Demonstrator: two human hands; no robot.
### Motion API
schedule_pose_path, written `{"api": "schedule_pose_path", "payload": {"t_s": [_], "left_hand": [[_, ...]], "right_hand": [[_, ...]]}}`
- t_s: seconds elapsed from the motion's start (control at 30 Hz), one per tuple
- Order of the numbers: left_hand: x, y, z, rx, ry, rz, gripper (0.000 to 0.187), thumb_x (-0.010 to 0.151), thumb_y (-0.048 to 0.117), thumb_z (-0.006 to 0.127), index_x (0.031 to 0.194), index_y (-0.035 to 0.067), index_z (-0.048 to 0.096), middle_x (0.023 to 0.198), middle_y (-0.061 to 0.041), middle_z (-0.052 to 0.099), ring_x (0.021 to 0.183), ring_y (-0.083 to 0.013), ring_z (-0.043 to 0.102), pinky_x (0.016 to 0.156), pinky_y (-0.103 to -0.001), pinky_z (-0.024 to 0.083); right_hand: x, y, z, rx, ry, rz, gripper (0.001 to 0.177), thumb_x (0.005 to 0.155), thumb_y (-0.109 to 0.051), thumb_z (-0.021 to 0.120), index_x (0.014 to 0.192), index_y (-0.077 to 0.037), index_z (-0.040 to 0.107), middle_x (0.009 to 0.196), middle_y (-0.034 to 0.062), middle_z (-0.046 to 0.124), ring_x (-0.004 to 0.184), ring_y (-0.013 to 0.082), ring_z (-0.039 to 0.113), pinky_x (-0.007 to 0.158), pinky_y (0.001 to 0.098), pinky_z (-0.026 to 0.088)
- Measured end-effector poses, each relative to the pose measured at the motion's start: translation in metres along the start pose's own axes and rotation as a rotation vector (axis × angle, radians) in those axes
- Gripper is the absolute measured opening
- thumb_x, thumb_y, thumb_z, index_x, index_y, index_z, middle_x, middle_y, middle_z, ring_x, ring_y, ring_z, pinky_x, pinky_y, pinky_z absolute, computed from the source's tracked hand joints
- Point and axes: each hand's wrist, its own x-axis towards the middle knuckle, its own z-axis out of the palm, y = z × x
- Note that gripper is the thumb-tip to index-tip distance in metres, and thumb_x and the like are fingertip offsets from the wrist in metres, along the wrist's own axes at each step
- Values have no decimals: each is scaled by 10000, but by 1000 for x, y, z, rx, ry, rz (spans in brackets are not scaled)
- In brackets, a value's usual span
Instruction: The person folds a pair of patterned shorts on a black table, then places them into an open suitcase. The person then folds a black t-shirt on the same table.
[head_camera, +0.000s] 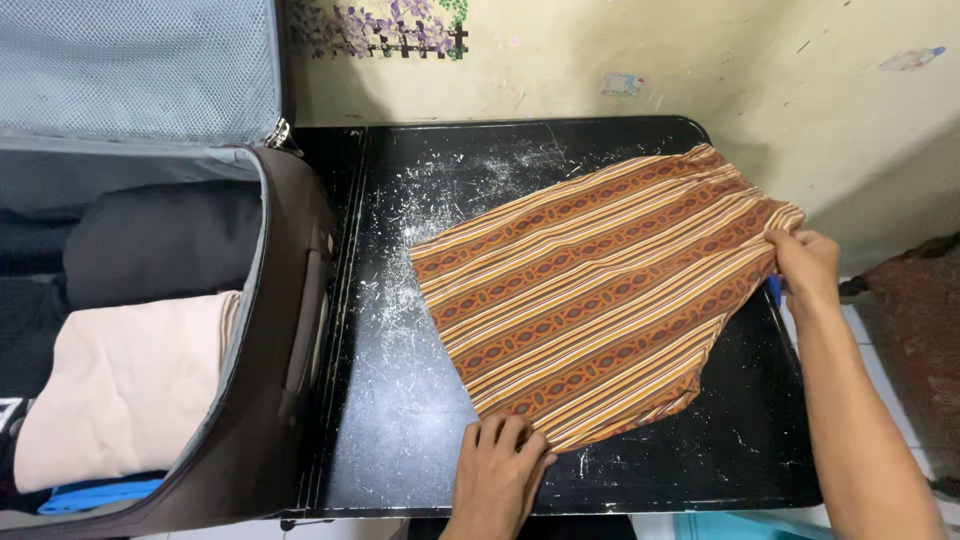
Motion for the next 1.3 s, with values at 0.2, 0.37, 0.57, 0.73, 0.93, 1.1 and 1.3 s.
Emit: {"api": "schedule_pose_path", "payload": {"t_s": [0.2,0.37,0.57,0.73,0.93,1.1,1.3], "left_hand": [[-3,-15,-4,112,-23,165,217,862,116,649,1060,32,616,1058,-132,615,1068,-318,578,927,-440,442],[-21,-20,-24,-145,-28,26,193,897,58,700,1043,-6,592,1073,-182,621,1014,-358,585,868,-438,464],[-56,-31,-53,-251,178,-94,175,854,3,734,975,35,612,981,-116,742,942,-288,742,859,-397,567],[-69,-53,-71,-175,178,-144,178,840,21,730,1000,27,652,915,-140,741,871,-315,731,791,-405,561],[-77,-56,-86,-290,237,-253,173,869,51,721,1038,27,692,928,-124,760,869,-252,755,768,-349,577],[-48,-62,-100,-554,243,-542,161,924,81,679,1066,4,683,877,-103,782,838,-142,743,740,-285,574],[33,-99,-112,-583,408,-518,187,973,138,669,1097,3,635,912,-126,756,844,-131,695,732,-280,558]], "right_hand": [[-30,-3,-25,99,-67,138,281,937,-239,789,794,-107,586,662,0,535,491,93,420,423,274,262],[-66,-20,-40,36,-4,67,193,903,-175,760,811,-128,597,703,-41,584,584,72,529,495,247,353],[-132,-39,-61,233,15,116,283,881,-76,704,1125,-106,565,892,-31,636,688,66,571,539,273,391],[-180,-34,-66,342,139,58,711,865,-17,699,1455,-259,384,1054,-30,648,758,60,598,540,252,394],[-198,-16,-83,325,50,46,488,929,22,701,1320,-147,463,1026,-1,650,793,84,603,597,255,414],[-185,-32,-84,336,22,87,539,923,-35,734,1374,-163,466,954,34,669,700,90,594,507,254,355],[-125,-62,-53,59,-73,82,462,929,-74,746,1325,-70,509,882,32,632,617,80,526,461,272,338]]}}
